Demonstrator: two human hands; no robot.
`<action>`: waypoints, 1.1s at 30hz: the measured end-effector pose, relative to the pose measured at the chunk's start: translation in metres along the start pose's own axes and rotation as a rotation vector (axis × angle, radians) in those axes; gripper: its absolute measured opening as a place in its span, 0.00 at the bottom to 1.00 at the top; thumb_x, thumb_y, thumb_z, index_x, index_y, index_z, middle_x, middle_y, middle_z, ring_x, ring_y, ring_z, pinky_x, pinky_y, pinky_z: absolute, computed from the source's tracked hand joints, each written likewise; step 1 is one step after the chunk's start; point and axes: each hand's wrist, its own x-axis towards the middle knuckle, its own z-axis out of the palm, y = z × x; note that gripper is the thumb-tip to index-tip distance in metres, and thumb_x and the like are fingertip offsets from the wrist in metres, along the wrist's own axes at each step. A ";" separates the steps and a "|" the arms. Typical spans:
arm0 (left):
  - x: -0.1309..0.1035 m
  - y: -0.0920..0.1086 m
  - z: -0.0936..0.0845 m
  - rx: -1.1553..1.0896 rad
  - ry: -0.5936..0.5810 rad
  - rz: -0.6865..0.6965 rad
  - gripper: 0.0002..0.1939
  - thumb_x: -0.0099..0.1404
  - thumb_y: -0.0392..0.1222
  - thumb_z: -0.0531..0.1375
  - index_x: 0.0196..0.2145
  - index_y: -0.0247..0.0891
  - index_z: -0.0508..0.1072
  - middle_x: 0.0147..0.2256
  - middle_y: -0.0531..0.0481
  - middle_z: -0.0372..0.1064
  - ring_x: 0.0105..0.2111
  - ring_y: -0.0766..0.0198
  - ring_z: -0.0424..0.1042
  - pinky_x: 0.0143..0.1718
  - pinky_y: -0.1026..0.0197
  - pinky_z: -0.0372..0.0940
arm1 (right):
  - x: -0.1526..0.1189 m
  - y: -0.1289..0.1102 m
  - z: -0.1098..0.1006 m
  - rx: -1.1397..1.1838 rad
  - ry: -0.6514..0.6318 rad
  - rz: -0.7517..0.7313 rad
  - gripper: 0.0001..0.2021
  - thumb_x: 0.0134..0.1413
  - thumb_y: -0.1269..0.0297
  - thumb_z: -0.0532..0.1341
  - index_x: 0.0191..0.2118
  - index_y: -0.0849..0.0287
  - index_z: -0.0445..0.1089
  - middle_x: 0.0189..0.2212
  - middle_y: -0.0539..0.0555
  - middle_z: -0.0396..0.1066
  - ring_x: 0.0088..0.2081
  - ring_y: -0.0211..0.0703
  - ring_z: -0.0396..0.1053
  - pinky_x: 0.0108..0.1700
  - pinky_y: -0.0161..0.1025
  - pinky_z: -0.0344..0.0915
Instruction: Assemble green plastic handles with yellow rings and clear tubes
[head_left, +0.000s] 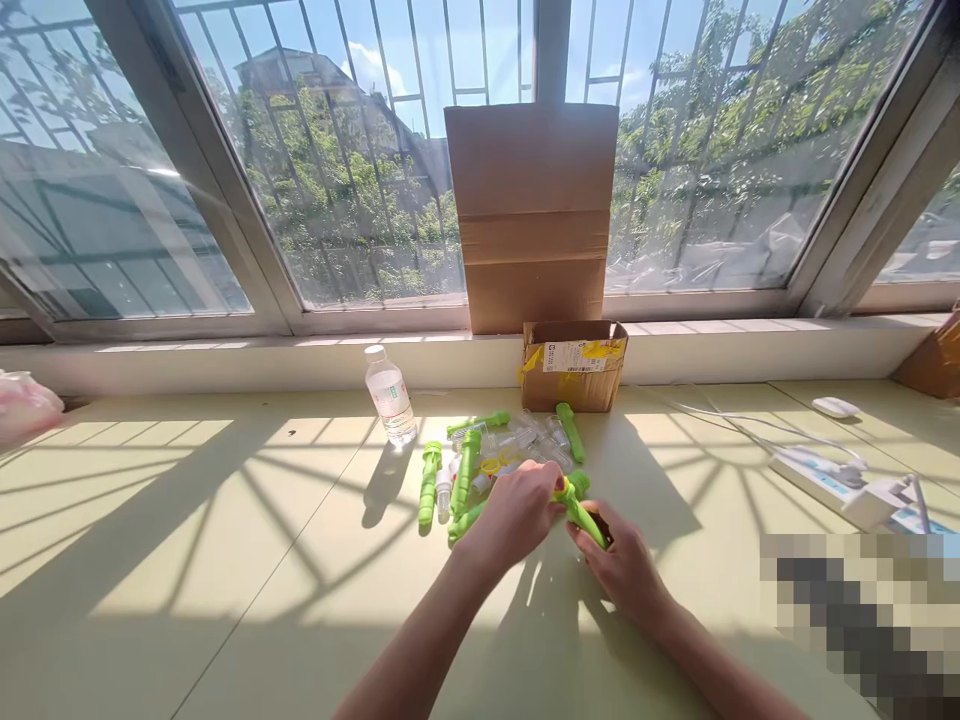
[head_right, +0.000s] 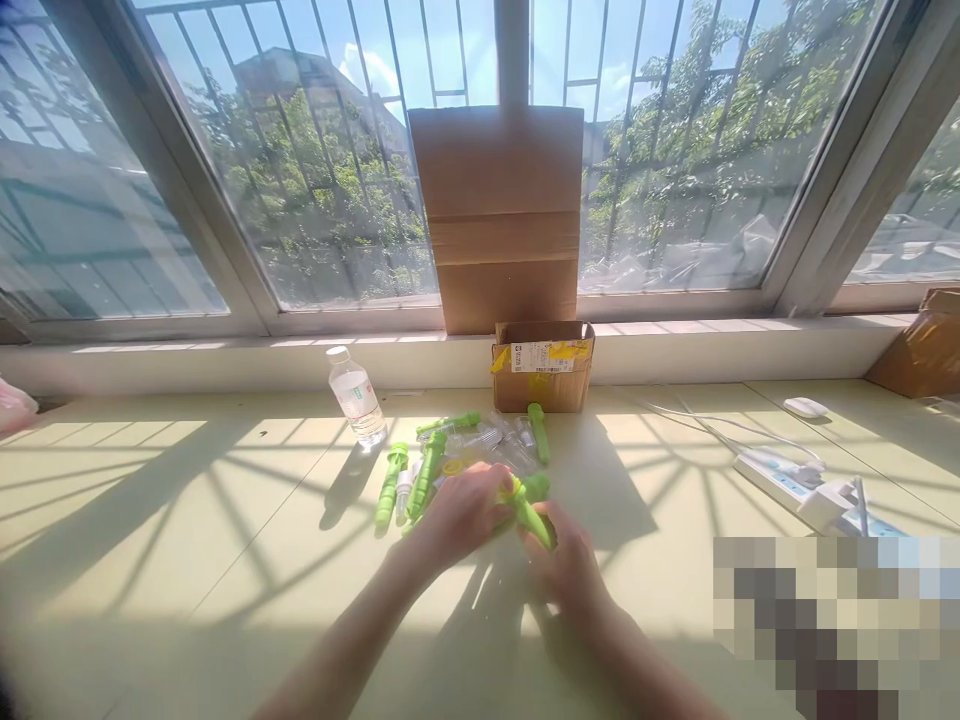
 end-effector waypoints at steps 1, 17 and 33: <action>0.000 0.000 -0.001 -0.002 0.001 0.000 0.06 0.64 0.40 0.58 0.40 0.40 0.68 0.34 0.50 0.68 0.33 0.60 0.71 0.34 0.62 0.62 | 0.000 -0.001 -0.001 -0.015 0.005 -0.006 0.13 0.55 0.54 0.57 0.35 0.59 0.69 0.23 0.50 0.67 0.26 0.40 0.63 0.28 0.35 0.59; -0.001 0.000 -0.004 0.037 0.037 0.035 0.06 0.64 0.42 0.58 0.40 0.40 0.68 0.33 0.51 0.69 0.31 0.60 0.71 0.33 0.60 0.64 | 0.002 0.002 -0.003 0.146 0.011 0.035 0.16 0.49 0.49 0.62 0.36 0.56 0.66 0.21 0.47 0.64 0.20 0.37 0.58 0.21 0.33 0.55; -0.001 0.001 -0.006 0.041 0.022 0.038 0.07 0.64 0.39 0.57 0.41 0.40 0.67 0.36 0.50 0.70 0.34 0.60 0.72 0.35 0.60 0.65 | 0.002 0.003 -0.002 0.059 -0.003 0.011 0.15 0.56 0.50 0.56 0.36 0.58 0.68 0.22 0.49 0.65 0.25 0.39 0.60 0.28 0.36 0.58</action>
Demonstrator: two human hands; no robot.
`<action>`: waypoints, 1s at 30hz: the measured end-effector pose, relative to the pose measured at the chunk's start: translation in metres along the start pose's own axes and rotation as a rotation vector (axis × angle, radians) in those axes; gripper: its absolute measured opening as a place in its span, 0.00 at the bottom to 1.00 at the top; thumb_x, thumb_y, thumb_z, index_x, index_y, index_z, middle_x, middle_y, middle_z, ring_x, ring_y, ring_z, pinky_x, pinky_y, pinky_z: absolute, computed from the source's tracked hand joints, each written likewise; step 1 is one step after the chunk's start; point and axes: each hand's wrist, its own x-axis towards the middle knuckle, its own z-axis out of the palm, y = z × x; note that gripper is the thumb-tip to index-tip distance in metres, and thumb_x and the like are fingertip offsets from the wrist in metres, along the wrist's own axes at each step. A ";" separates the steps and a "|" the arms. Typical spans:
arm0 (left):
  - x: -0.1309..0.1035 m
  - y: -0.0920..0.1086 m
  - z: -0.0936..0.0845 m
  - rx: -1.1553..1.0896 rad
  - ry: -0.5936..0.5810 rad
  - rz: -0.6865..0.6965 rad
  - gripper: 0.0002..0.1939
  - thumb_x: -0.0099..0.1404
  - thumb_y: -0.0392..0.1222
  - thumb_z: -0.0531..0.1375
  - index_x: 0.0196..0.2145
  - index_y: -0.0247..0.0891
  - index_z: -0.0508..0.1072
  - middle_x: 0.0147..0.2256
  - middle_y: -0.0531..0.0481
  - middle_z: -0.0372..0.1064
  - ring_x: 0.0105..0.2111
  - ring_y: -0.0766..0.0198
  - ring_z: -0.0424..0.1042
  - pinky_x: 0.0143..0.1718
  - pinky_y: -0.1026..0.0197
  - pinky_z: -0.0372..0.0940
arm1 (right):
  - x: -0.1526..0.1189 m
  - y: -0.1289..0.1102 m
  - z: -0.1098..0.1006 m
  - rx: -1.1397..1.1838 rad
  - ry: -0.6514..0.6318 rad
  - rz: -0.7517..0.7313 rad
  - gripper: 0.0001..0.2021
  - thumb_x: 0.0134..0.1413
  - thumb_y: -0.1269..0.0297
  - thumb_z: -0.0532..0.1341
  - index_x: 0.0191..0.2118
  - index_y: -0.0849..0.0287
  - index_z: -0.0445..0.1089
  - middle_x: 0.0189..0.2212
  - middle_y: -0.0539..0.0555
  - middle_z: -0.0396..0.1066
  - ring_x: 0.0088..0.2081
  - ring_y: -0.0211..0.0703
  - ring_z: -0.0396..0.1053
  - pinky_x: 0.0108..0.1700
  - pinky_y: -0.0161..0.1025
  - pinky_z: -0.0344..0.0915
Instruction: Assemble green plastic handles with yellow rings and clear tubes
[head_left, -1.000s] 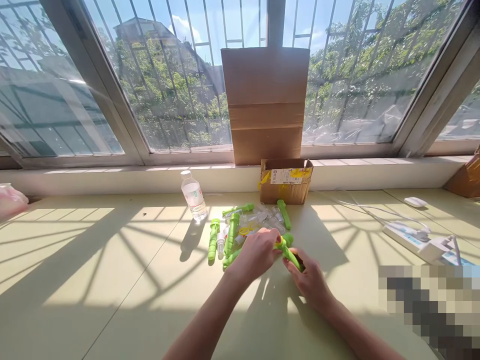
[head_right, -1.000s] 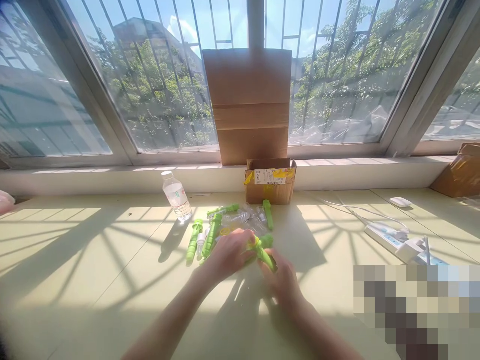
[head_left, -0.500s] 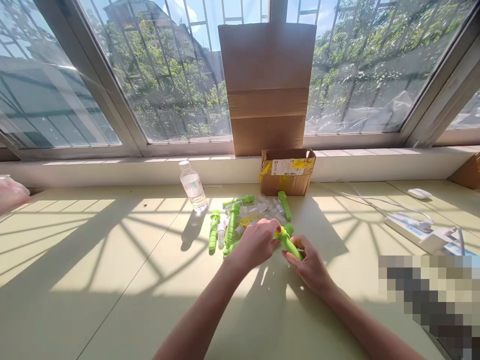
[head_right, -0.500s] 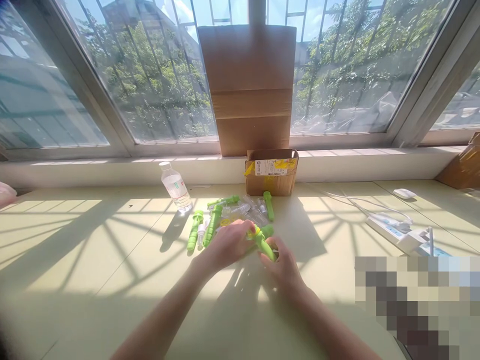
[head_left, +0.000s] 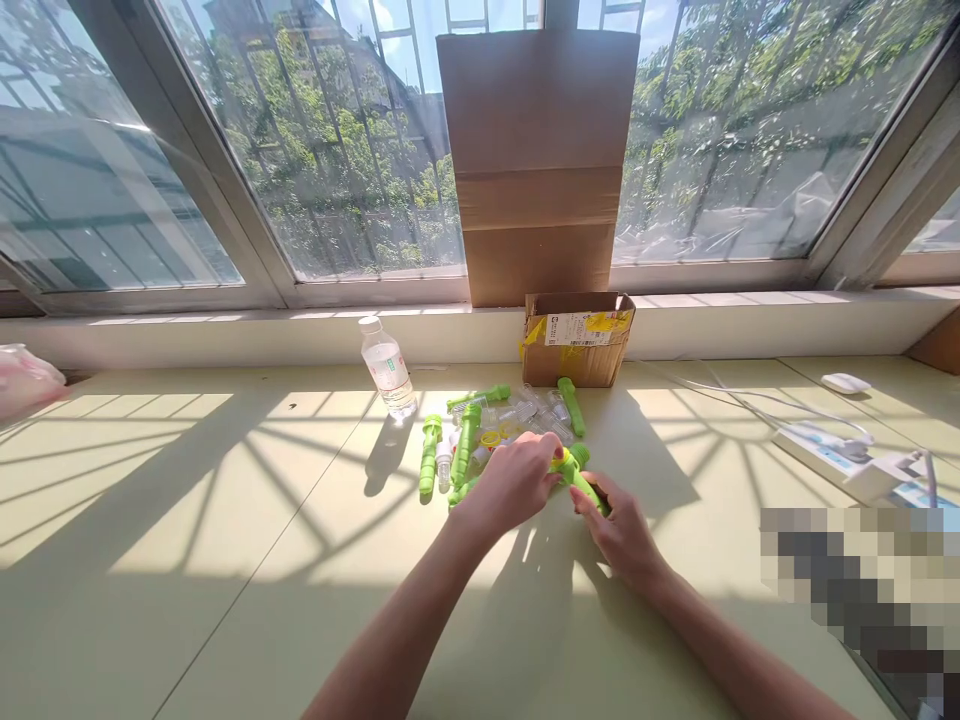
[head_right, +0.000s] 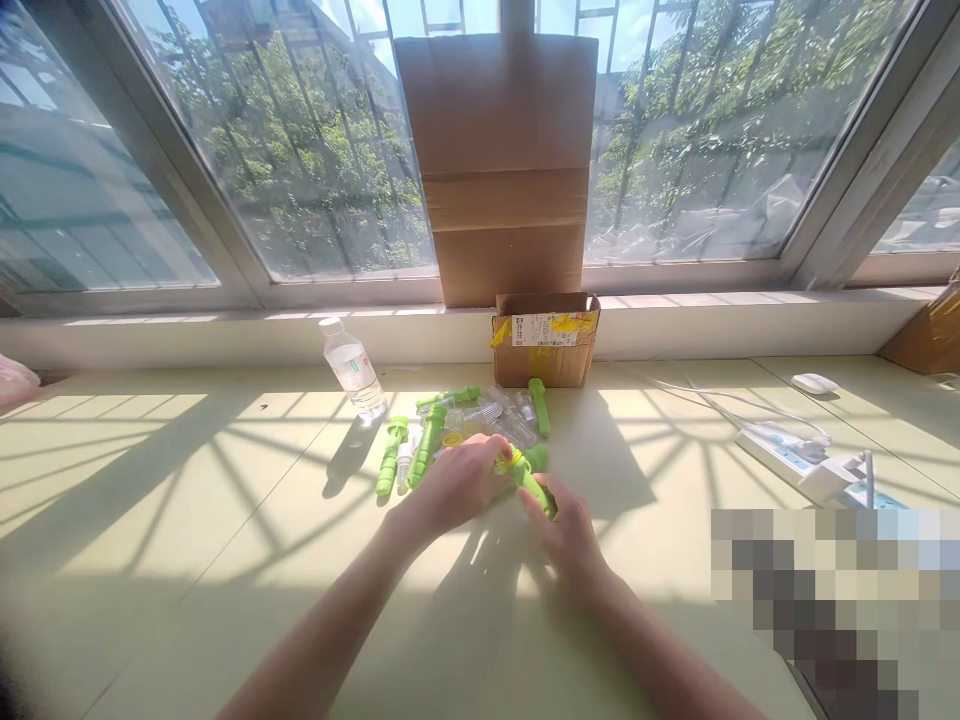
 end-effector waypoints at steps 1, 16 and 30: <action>0.000 0.000 0.000 -0.003 -0.003 0.005 0.08 0.64 0.40 0.57 0.41 0.40 0.67 0.36 0.50 0.70 0.34 0.60 0.72 0.35 0.60 0.65 | 0.000 0.001 0.000 0.026 0.005 0.006 0.16 0.55 0.49 0.58 0.37 0.58 0.68 0.22 0.49 0.65 0.24 0.39 0.60 0.27 0.36 0.57; 0.001 0.000 -0.004 -0.028 0.041 0.046 0.06 0.62 0.36 0.59 0.39 0.39 0.67 0.36 0.52 0.70 0.31 0.62 0.71 0.32 0.61 0.64 | -0.003 -0.005 -0.003 -0.024 -0.038 -0.025 0.14 0.59 0.54 0.54 0.30 0.58 0.67 0.20 0.47 0.60 0.23 0.36 0.56 0.28 0.35 0.55; 0.001 0.001 -0.002 -0.005 0.028 0.033 0.04 0.64 0.39 0.59 0.38 0.39 0.67 0.36 0.51 0.70 0.32 0.62 0.71 0.33 0.61 0.64 | -0.003 0.001 -0.001 -0.106 0.009 -0.043 0.12 0.56 0.54 0.57 0.38 0.57 0.69 0.22 0.47 0.62 0.24 0.38 0.58 0.29 0.35 0.57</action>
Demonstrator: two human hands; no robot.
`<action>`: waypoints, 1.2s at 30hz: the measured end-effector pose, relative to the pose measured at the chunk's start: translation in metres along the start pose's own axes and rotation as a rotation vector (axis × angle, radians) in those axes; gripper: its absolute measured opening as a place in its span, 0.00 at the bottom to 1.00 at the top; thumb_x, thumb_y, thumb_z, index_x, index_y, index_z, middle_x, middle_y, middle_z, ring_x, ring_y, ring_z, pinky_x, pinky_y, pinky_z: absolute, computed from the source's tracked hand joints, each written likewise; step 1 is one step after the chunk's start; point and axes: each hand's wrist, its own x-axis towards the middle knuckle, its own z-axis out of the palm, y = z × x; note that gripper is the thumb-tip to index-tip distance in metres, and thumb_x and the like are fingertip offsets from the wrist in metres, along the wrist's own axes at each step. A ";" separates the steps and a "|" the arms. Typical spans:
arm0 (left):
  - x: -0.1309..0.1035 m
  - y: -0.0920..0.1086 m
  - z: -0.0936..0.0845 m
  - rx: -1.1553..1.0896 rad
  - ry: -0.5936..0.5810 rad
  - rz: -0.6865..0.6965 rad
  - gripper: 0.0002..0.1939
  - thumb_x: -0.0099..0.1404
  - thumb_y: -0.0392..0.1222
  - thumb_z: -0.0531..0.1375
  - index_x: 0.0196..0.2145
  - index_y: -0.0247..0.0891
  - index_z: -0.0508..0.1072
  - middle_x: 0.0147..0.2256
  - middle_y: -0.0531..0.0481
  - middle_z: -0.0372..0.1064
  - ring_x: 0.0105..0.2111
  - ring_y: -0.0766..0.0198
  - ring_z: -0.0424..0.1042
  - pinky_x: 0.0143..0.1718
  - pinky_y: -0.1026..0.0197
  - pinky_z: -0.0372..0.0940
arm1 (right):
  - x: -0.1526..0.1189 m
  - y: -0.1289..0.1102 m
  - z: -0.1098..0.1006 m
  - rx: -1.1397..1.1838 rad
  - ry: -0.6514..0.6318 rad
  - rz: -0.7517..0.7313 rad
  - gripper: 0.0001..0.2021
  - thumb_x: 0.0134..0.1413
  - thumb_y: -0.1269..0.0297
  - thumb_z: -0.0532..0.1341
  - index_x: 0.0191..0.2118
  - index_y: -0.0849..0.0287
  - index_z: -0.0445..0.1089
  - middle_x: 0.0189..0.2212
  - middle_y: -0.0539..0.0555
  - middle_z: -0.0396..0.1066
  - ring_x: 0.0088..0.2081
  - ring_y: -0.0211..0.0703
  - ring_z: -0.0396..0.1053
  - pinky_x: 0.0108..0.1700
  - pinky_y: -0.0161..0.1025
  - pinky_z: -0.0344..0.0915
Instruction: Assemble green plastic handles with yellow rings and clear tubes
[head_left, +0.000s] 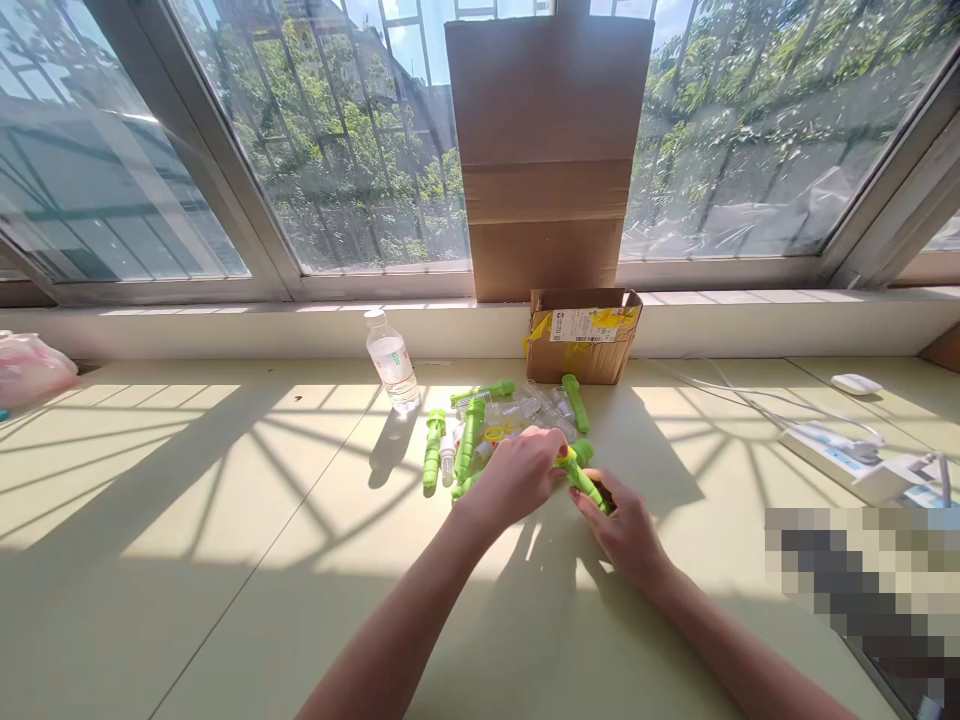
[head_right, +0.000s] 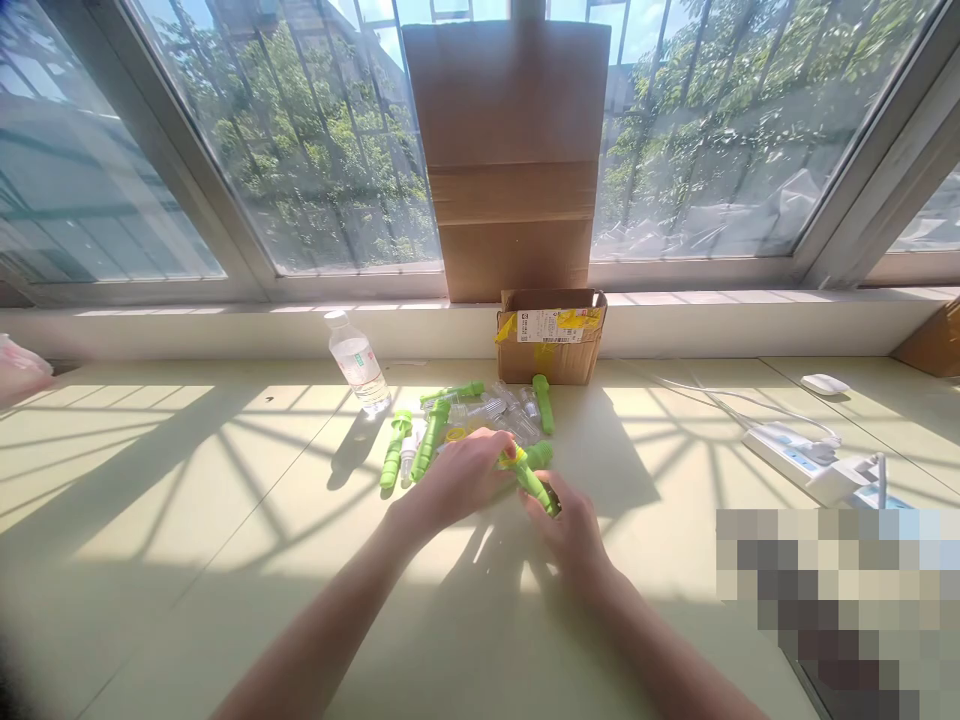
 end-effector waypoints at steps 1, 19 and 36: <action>0.000 0.000 -0.001 -0.006 -0.001 0.006 0.05 0.63 0.39 0.59 0.38 0.39 0.67 0.36 0.51 0.71 0.33 0.61 0.71 0.33 0.61 0.64 | -0.001 -0.002 -0.001 -0.021 0.005 -0.006 0.13 0.57 0.54 0.56 0.39 0.57 0.69 0.22 0.47 0.62 0.24 0.38 0.58 0.29 0.35 0.57; 0.000 0.001 -0.001 -0.013 -0.004 -0.002 0.04 0.63 0.38 0.59 0.37 0.39 0.67 0.37 0.51 0.70 0.32 0.63 0.71 0.33 0.61 0.65 | 0.000 -0.002 -0.001 -0.023 0.022 -0.004 0.13 0.57 0.53 0.56 0.38 0.57 0.69 0.22 0.47 0.64 0.24 0.38 0.59 0.28 0.35 0.58; 0.001 0.000 -0.006 -0.032 -0.040 0.023 0.09 0.61 0.43 0.62 0.38 0.39 0.68 0.36 0.50 0.71 0.37 0.60 0.72 0.34 0.61 0.65 | 0.002 -0.005 -0.002 0.212 -0.076 0.048 0.10 0.56 0.55 0.59 0.36 0.57 0.67 0.23 0.47 0.63 0.24 0.37 0.59 0.26 0.34 0.56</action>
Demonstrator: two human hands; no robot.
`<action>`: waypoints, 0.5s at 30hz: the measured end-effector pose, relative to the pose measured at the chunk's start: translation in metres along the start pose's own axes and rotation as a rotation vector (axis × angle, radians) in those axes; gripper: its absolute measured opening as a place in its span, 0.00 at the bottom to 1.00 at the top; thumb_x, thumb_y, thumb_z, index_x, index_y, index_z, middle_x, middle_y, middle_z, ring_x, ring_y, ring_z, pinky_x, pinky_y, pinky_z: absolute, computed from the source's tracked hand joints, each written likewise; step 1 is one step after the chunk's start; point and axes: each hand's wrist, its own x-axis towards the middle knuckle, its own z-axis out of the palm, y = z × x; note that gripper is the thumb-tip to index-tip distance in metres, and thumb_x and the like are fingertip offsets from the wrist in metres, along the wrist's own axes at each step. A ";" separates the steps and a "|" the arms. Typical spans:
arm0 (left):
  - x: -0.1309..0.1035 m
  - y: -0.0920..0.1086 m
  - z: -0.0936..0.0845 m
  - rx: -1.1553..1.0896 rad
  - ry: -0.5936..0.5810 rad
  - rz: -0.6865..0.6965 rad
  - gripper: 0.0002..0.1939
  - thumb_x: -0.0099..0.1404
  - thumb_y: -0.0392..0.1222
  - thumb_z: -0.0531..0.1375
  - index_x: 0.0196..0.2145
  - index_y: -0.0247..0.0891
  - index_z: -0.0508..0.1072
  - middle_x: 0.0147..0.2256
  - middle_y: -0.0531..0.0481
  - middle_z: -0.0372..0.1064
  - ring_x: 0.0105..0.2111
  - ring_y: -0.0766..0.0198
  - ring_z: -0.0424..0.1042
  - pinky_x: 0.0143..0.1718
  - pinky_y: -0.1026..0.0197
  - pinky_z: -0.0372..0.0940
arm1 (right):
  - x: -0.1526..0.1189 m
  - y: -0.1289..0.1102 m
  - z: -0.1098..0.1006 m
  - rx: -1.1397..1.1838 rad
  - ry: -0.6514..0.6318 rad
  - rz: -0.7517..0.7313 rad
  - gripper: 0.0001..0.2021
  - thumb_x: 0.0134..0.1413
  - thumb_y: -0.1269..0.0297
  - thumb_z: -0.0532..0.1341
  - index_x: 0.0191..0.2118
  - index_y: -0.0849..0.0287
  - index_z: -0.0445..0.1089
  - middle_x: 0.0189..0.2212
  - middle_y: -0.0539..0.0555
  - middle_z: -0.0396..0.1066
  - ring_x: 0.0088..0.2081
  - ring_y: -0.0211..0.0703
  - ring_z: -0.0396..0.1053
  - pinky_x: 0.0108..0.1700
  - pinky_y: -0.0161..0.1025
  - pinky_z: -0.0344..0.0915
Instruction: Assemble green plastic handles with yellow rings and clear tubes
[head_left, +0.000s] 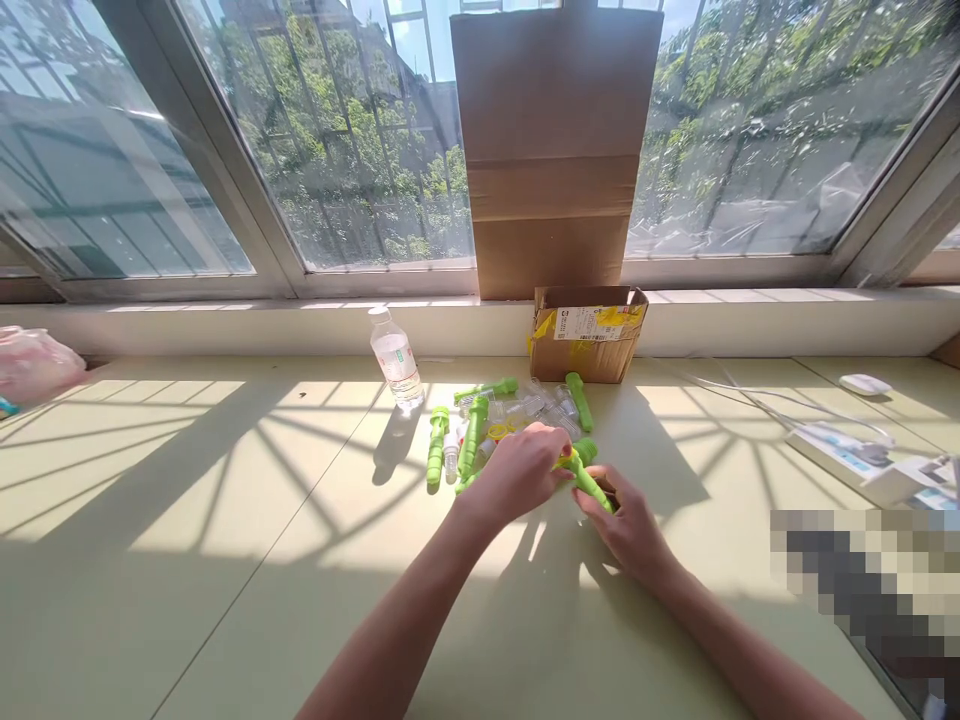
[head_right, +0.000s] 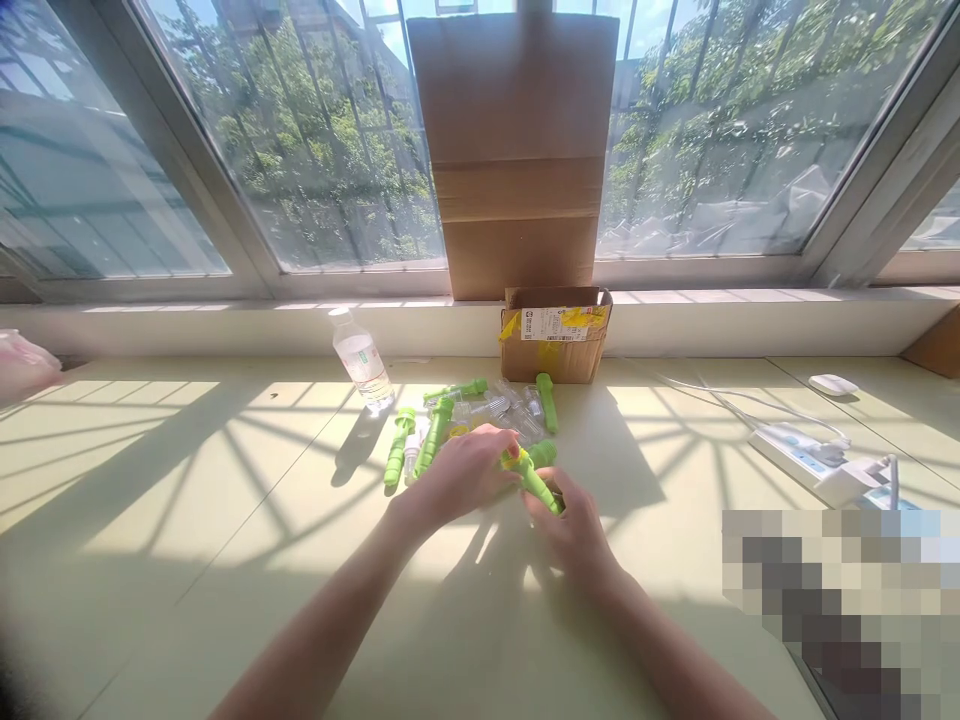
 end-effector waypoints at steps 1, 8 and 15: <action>0.000 0.000 0.000 -0.007 -0.006 0.015 0.12 0.60 0.45 0.63 0.39 0.39 0.68 0.38 0.49 0.71 0.39 0.59 0.72 0.35 0.61 0.65 | 0.000 -0.001 0.000 0.028 -0.007 0.014 0.12 0.56 0.53 0.58 0.37 0.57 0.67 0.24 0.47 0.63 0.23 0.36 0.58 0.25 0.34 0.56; 0.000 -0.001 0.004 0.048 0.022 -0.013 0.03 0.64 0.35 0.57 0.37 0.39 0.67 0.36 0.50 0.70 0.33 0.62 0.71 0.31 0.63 0.63 | -0.003 0.000 -0.001 -0.038 -0.069 0.003 0.19 0.61 0.50 0.50 0.27 0.57 0.66 0.18 0.48 0.59 0.21 0.38 0.57 0.25 0.36 0.55; 0.000 -0.003 0.004 0.045 0.002 -0.026 0.02 0.63 0.39 0.58 0.35 0.39 0.67 0.34 0.51 0.70 0.32 0.62 0.70 0.30 0.63 0.63 | 0.001 0.002 -0.002 -0.021 -0.069 0.036 0.12 0.55 0.53 0.59 0.38 0.56 0.66 0.20 0.46 0.61 0.21 0.37 0.56 0.25 0.35 0.54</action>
